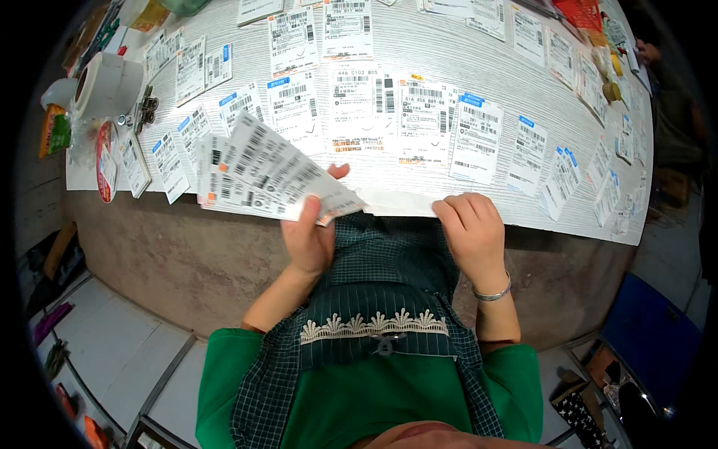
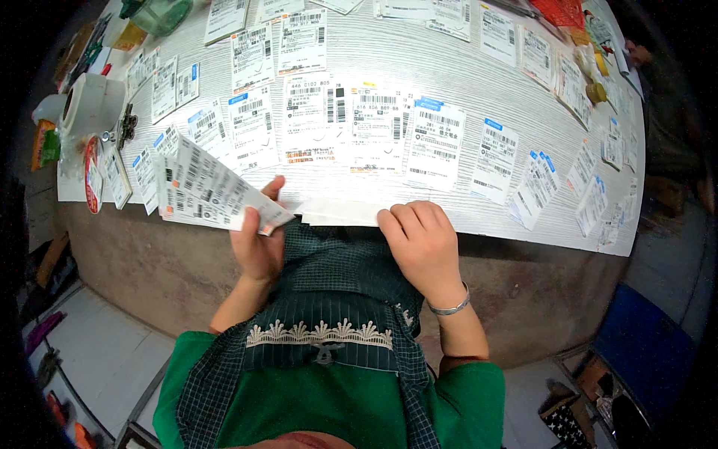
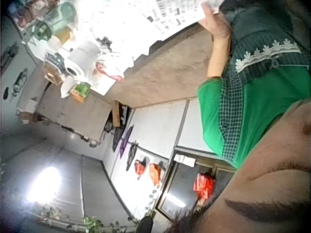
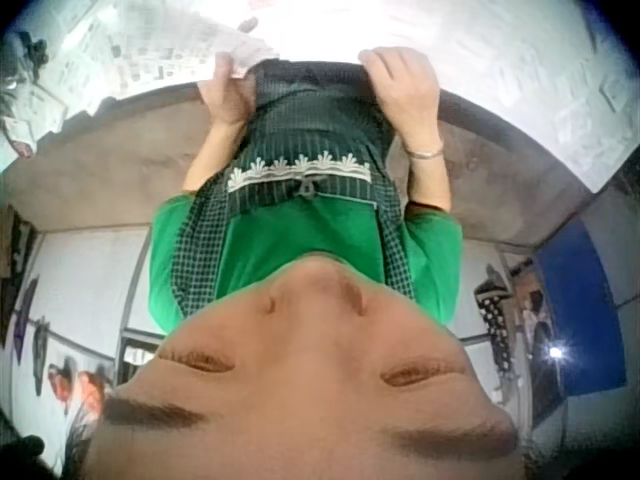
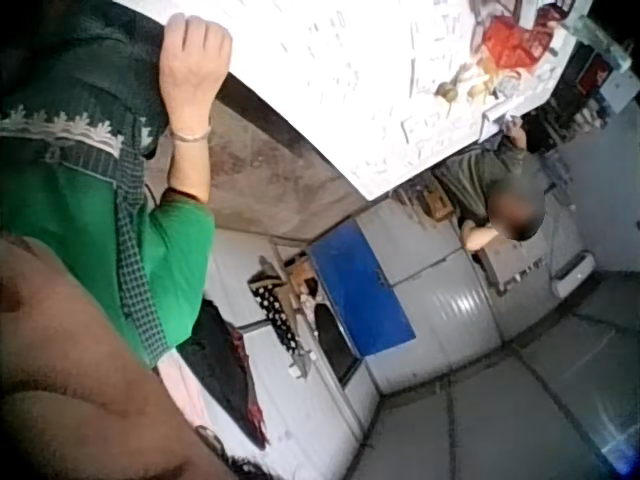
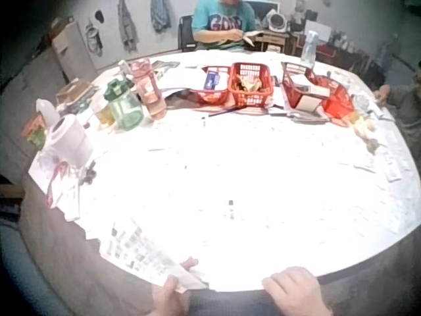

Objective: The person sorts through shipping labels by hand on a table. They pick up individual labels, check the codes, and organize them into a stack held in their hand while moving other labels around on the table surface.

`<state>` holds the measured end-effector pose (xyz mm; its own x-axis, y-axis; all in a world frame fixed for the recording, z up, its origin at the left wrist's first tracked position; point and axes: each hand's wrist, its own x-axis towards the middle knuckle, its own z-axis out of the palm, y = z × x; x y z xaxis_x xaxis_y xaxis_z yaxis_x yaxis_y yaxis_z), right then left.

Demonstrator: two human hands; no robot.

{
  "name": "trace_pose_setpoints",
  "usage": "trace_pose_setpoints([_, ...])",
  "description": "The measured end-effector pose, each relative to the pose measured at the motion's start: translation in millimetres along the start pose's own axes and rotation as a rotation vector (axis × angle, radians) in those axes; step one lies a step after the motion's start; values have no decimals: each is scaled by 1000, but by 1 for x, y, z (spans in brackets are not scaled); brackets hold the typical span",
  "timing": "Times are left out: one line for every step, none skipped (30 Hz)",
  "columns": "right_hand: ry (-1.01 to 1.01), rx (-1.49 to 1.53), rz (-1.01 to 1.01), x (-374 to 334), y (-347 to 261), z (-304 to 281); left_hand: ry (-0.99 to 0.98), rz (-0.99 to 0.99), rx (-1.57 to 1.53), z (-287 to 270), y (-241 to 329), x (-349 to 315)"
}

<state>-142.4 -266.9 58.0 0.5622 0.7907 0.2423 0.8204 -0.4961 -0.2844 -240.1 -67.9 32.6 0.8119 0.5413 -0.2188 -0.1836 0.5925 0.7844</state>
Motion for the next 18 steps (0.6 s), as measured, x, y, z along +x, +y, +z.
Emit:
trace_pose_setpoints([12, 0, 2, 1, -1, 3, -55, -4, 5, -1, -7, -1])
trace_pose_setpoints([24, -1, 5, 3, -3, 5, -110, -8, 10, 0, -12, -1])
trace_pose_setpoints([36, -1, 7, 4, -4, 8, -87, -97, 2, 3, -17, 0])
trace_pose_setpoints([31, 4, 8, 6, -4, 9, -81, -140, -22, 6, -18, 0])
trace_pose_setpoints([27, 9, 8, 8, -5, 11, -74, -183, -47, 7, -19, 1])
trace_pose_setpoints([23, 13, 8, 10, -5, 12, -68, -226, -71, 9, -20, 2])
trace_pose_setpoints([18, -7, -1, 11, -5, 13, -57, -202, -54, 10, -21, 3])
trace_pose_setpoints([14, -26, -11, 14, -4, 13, -35, -164, -27, 9, -21, 4])
trace_pose_setpoints([9, -45, -22, 16, -4, 12, -11, -125, -1, 5, -19, 4])
trace_pose_setpoints([-29, -57, -10, 18, -4, 9, 11, -84, 27, 0, -16, 5])
trace_pose_setpoints([-67, -68, 1, 21, -5, 3, 15, -37, 69, -8, -9, 8])
trace_pose_setpoints([-105, -78, 9, 23, -6, 1, 62, 33, 84, -14, -2, 11])
trace_pose_setpoints([-52, -15, 31, 27, -6, 1, 81, 98, 76, -26, 3, 14])
trace_pose_setpoints([0, 50, 52, 31, -6, 3, 101, 164, 68, -35, 7, 17])
trace_pose_setpoints([51, 115, 71, 35, -6, 4, 113, 202, 55, -41, 12, 20])
trace_pose_setpoints([15, 325, 277, 43, -10, 4, 137, 237, 47, -42, 22, 21])
trace_pose_setpoints([-26, 532, 486, 51, -16, 5, 161, 271, 40, -44, 28, 22])
trace_pose_setpoints([-70, 736, 697, 59, -19, 7, 216, 265, 25, -45, 31, 22])
